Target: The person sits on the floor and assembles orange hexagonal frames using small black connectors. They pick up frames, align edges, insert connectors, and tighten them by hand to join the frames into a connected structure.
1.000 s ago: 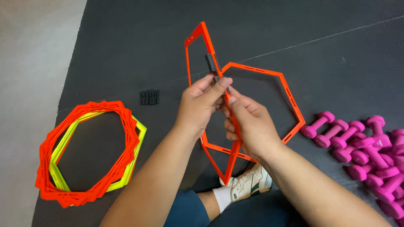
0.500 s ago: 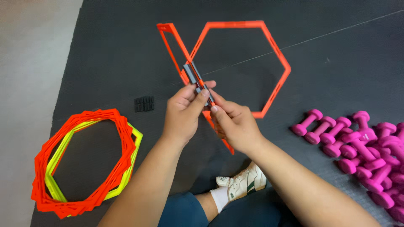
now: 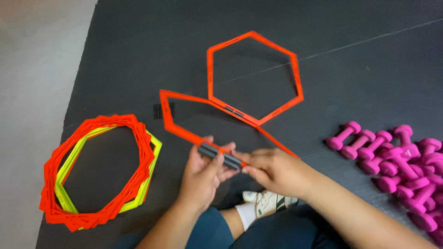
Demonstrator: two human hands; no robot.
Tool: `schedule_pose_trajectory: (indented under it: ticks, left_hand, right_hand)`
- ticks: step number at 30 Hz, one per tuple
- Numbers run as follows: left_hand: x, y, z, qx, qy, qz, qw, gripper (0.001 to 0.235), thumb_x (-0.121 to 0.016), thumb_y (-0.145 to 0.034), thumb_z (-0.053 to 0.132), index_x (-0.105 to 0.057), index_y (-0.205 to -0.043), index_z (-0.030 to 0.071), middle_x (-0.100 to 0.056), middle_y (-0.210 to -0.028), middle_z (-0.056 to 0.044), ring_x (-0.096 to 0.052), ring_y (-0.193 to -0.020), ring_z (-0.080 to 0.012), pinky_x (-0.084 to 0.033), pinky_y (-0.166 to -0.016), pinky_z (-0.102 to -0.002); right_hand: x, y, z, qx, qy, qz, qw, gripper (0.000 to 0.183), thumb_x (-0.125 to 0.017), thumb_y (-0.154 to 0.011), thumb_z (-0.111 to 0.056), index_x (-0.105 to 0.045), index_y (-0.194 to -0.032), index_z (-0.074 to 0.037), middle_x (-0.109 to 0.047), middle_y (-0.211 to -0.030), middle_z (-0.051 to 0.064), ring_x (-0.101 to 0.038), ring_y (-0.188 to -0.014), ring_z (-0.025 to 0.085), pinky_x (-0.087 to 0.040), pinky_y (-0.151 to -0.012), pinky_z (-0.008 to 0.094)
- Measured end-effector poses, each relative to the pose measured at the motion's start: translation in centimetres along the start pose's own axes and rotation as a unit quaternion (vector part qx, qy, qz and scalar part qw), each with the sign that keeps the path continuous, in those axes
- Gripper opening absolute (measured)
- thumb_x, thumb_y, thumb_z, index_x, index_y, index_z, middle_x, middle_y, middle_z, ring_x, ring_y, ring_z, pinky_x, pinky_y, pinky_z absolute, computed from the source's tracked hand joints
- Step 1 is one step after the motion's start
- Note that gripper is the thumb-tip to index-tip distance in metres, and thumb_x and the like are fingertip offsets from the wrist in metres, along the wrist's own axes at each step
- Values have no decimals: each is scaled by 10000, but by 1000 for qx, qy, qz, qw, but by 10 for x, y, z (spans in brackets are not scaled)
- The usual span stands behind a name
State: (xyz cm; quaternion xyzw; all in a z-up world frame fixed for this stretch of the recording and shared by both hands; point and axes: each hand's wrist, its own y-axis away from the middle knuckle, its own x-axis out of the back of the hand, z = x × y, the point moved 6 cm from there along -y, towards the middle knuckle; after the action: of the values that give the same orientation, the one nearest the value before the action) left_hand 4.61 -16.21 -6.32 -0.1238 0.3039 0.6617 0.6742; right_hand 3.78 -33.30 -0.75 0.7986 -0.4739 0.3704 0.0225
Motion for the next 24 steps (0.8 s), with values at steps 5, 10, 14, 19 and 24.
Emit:
schedule_pose_trajectory:
  ticks: [5, 10, 14, 19, 24]
  left_hand:
    - [53, 38, -56, 97, 60, 103, 988, 376, -576, -955, -28, -451, -1264, 145, -684, -1342, -377, -708, -1108, -507, -597, -868, -578]
    - [76, 51, -95, 113, 36, 86, 989, 441, -623, -928, 4, -420, -1306, 105, -698, -1267, -376, -736, -1015, -495, -604, -940, -611]
    - [87, 47, -119, 114, 17, 65, 991, 418, -623, -949, 26, -413, -1305, 91, -673, -1125, -374, -749, -962, -539, -632, -906, -601]
    - [81, 45, -115, 76, -11, 46, 996, 396, -634, -951, 24, -416, -1278, 74, -693, -1014, -336, -772, -783, -458, -677, -771, -561]
    - [85, 42, -125, 32, -3, 27, 999, 445, -682, -936, 27, -453, -1317, 53, -715, -1023, -333, -771, -800, -454, -680, -747, -539]
  right_hand:
    - [-42, 30, 1, -3, 121, -88, 989, 445, -454, -1041, -351, -603, -1435, -206, -741, -1052, 55, -723, -908, 301, -557, -634, 432]
    - [-66, 54, 11, -50, 137, -21, 989, 265, -605, -974, -265, -769, -1148, -151, -724, -1084, -17, -749, -875, 174, -610, -697, 333]
    - [-73, 63, 7, 26, 179, 30, 983, 245, -633, -967, -196, -771, -1110, -53, -720, -1142, 66, -740, -1045, 207, -614, -848, 327]
    - [-79, 66, -4, 97, 314, 73, 942, 251, -683, -942, -240, -723, -1155, -115, -726, -1171, 67, -728, -779, 241, -591, -677, 345]
    - [-80, 58, -17, 116, 313, 116, 936, 156, -715, -904, -231, -724, -977, -94, -720, -991, 61, -723, -716, 229, -596, -639, 327]
